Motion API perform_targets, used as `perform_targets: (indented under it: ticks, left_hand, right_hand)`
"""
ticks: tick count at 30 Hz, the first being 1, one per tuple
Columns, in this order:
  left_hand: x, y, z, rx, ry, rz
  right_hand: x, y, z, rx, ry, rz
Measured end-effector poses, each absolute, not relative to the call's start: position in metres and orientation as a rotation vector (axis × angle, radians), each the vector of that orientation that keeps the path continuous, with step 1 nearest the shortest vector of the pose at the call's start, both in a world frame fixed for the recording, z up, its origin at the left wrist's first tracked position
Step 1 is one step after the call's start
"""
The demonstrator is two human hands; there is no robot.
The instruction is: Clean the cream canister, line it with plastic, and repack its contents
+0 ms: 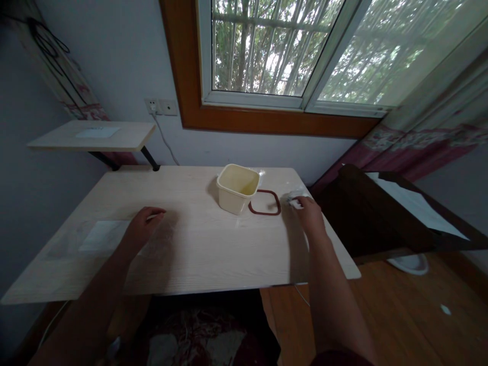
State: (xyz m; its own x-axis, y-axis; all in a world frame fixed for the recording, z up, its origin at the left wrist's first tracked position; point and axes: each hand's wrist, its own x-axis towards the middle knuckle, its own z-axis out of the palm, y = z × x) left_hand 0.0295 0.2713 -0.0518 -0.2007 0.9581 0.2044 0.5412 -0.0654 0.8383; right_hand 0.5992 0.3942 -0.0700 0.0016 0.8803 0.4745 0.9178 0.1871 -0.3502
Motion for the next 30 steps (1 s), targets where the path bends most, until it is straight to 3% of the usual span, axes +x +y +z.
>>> perform_targets:
  ticks: [21,30]
  left_hand:
    - [0.005,0.248,-0.068,1.602,1.791,1.196]
    - [-0.061,0.215,-0.064,1.819,2.264,0.971]
  right_hand:
    - [0.557,0.356,-0.018,-1.575,-2.018,-0.114]
    - [0.482,0.324,-0.014,-1.420,-1.884,-0.078]
